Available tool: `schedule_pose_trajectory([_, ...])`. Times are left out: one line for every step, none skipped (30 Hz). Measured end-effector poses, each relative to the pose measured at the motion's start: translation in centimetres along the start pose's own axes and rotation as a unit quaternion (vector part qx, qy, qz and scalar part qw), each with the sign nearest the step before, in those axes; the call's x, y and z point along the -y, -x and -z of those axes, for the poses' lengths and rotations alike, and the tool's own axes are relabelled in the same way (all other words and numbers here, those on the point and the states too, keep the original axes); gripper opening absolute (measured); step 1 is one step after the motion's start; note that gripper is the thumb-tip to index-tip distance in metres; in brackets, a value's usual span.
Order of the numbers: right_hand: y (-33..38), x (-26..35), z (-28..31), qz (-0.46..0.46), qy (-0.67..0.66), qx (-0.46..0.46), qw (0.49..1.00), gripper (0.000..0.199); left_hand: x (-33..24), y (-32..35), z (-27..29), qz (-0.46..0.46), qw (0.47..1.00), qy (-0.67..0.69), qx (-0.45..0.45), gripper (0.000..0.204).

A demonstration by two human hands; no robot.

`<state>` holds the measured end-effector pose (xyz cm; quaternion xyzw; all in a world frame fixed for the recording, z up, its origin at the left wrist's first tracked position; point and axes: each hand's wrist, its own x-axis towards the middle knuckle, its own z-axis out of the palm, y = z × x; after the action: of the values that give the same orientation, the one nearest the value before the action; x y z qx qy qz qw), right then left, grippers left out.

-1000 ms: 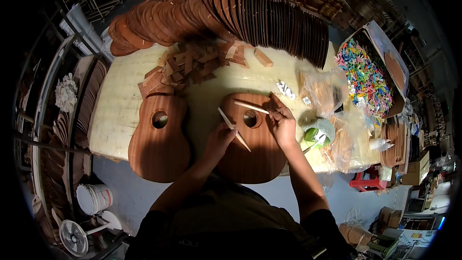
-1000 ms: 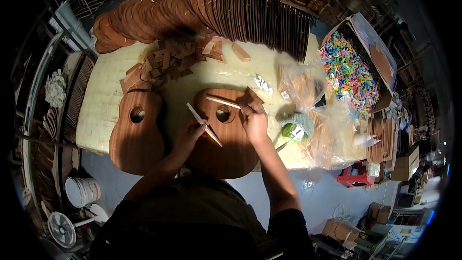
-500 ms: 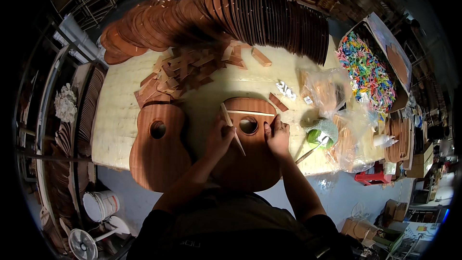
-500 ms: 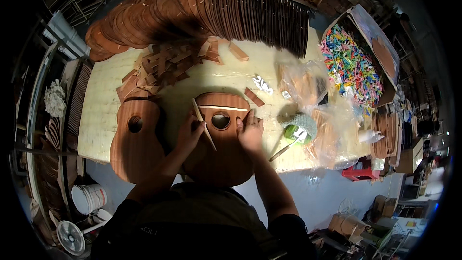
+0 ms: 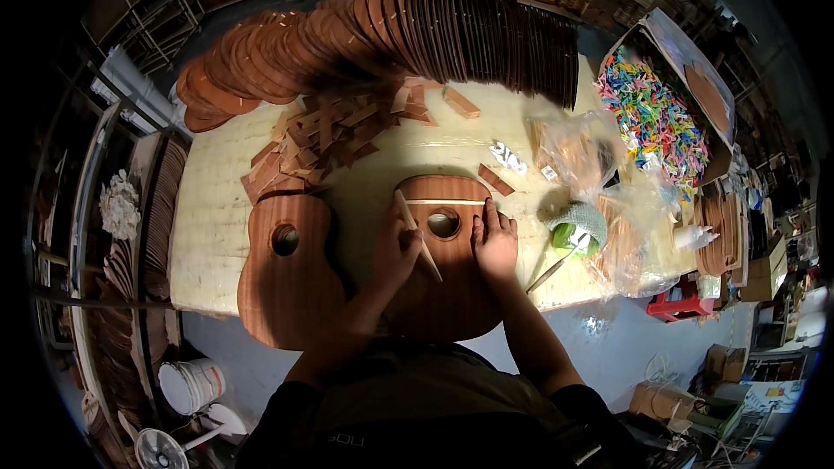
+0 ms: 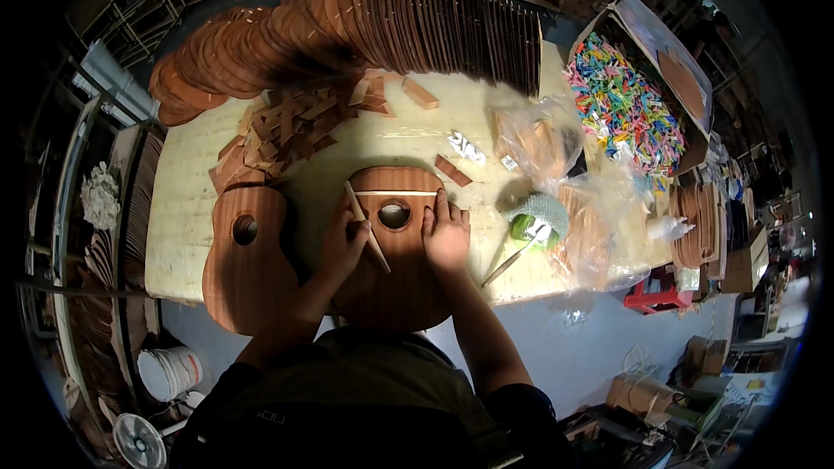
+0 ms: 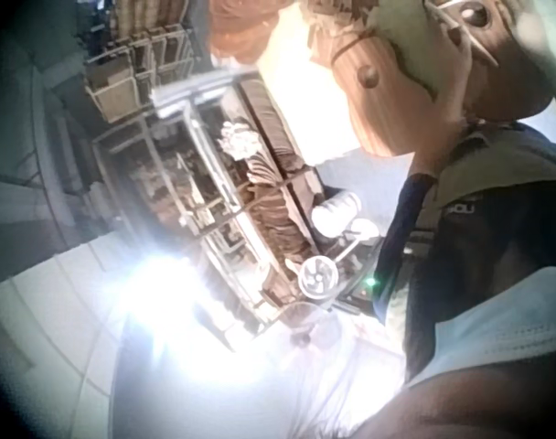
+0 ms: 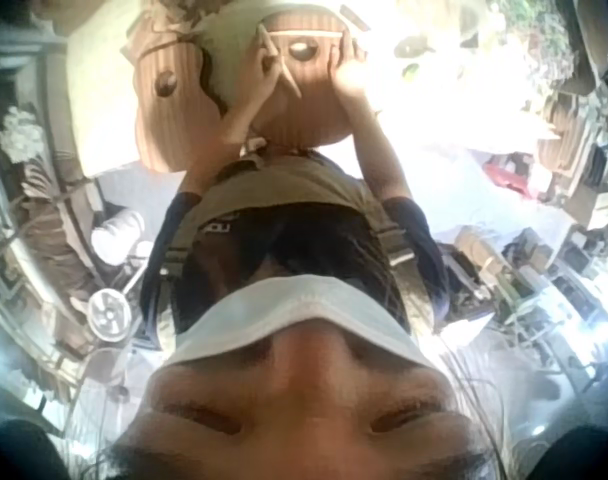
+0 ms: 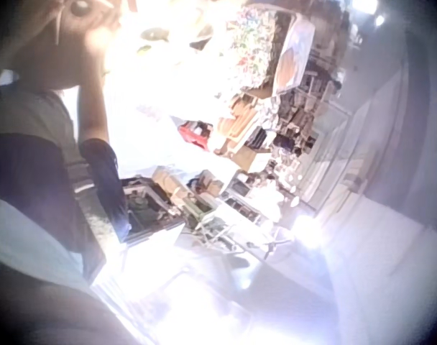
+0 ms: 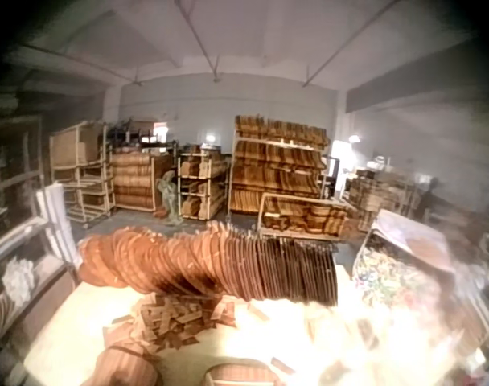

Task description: The person applies glue to thin wooden strips and attaches them to the body of a ukulele. They then place the ukulele into a vacuum press machine to secure the pieces.

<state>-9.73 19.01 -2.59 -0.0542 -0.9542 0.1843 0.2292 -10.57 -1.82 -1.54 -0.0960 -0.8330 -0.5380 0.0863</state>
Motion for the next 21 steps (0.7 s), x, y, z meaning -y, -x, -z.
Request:
schedule_pose_trajectory([0.0, -0.1, 0.0, -0.004, 0.0, 0.005, 1.0, 0.044, -0.3, 0.1, 0.0, 0.019, 1.0, -0.005, 0.003, 0.022])
schedule_pose_trajectory([0.0, -0.1, 0.1, -0.006, -0.008, 0.009, 1.0, 0.044, -0.3, 0.2, -0.2, 0.048, 0.999, 0.003, 0.0, 0.023])
schedule_pose_trajectory([0.2, 0.1, 0.2, -0.009, -0.016, 0.012, 1.0, 0.044, -0.1, 0.4, -0.4, 0.076, 0.997, 0.011, -0.003, 0.023])
schedule_pose_trajectory([0.0, 0.0, 0.4, -0.012, -0.021, 0.011, 1.0, 0.044, 0.0, 0.4, -1.0, 0.1, 0.995, 0.021, -0.003, 0.024])
schedule_pose_trajectory([0.2, -0.1, 0.3, -0.06, 0.006, 0.056, 0.997, 0.044, 0.5, 0.2, -1.3, 0.088, 0.996, 0.002, 0.001, 0.025])
schedule_pose_trajectory([1.0, -3.0, -2.7, 0.022, -0.016, -0.034, 0.999, 0.045, 1.0, -0.2, -1.6, 0.062, 0.998, -0.007, 0.012, 0.026])
schedule_pose_trajectory([1.1, -2.8, -3.3, 0.0, -0.035, 0.01, 0.999, 0.046, 3.8, 0.3, -1.8, 0.06, 0.997, 0.041, 0.006, 0.029])
schedule_pose_trajectory([1.1, -2.6, -3.6, -0.024, -0.052, 0.052, 0.997, 0.049, 5.9, 0.1, -1.7, 0.093, 0.984, 0.148, 0.026, 0.031])
schedule_pose_trajectory([0.9, -2.1, -3.7, -0.044, -0.065, 0.092, 0.993, 0.051, 9.5, 0.2, -1.9, 0.054, 0.993, 0.105, -0.018, 0.035])
schedule_pose_trajectory([0.2, -0.9, -1.7, -0.012, -0.018, -0.049, 0.999, 0.051, 5.2, -0.2, -0.3, 0.028, 0.998, 0.015, 0.044, 0.046])
schedule_pose_trajectory([-0.9, 1.5, 1.4, 0.02, -0.094, -0.125, 0.987, 0.05, 6.2, 0.6, 0.7, 0.006, 1.0, 0.011, 0.028, 0.046])
schedule_pose_trajectory([-0.7, 1.0, 2.4, 0.02, -0.074, -0.124, 0.989, 0.045, 7.5, 0.8, 0.0, -0.016, 0.999, 0.021, 0.025, 0.045])
schedule_pose_trajectory([-0.3, 0.8, 2.8, 0.044, -0.115, -0.102, 0.987, 0.037, 6.4, 0.3, 0.1, -0.018, 0.997, 0.061, 0.044, 0.042])
schedule_pose_trajectory([0.2, 1.4, 3.5, 0.074, -0.168, -0.086, 0.979, 0.028, 5.1, 0.2, 0.9, -0.014, 0.993, 0.096, 0.061, 0.04])
schedule_pose_trajectory([1.7, 1.3, 1.9, 0.031, -0.249, -0.045, 0.967, 0.019, 3.3, 0.3, 1.3, -0.009, 0.988, 0.135, 0.079, 0.037])
schedule_pose_trajectory([2.1, 2.3, 2.9, 0.021, -0.243, 0.043, 0.969, 0.015, 2.1, 0.9, 2.2, 0.007, 0.981, 0.17, 0.091, 0.035])
schedule_pose_trajectory([2.0, 2.9, 3.6, -0.014, -0.443, 0.215, 0.87, 0.016, 1.0, 1.8, 2.6, 0.028, 0.972, 0.205, 0.107, 0.033])
schedule_pose_trajectory([1.9, 3.4, 4.7, -0.057, -0.473, 0.323, 0.817, 0.019, -0.4, 2.3, 2.6, 0.04, 0.972, 0.208, 0.099, 0.033])
schedule_pose_trajectory([2.3, 3.7, 4.7, -0.071, -0.497, 0.33, 0.799, 0.019, -1.9, 2.9, 2.6, 0.052, 0.972, 0.208, 0.091, 0.032])
schedule_pose_trajectory([2.6, 3.8, 4.6, -0.085, -0.52, 0.336, 0.781, 0.018, -2.6, 3.2, 2.5, 0.064, 0.972, 0.209, 0.082, 0.032])
schedule_pose_trajectory([2.7, 3.6, 4.4, -0.097, -0.534, 0.337, 0.77, 0.018, -2.2, 3.5, 2.2, 0.077, 0.968, 0.223, 0.081, 0.032])
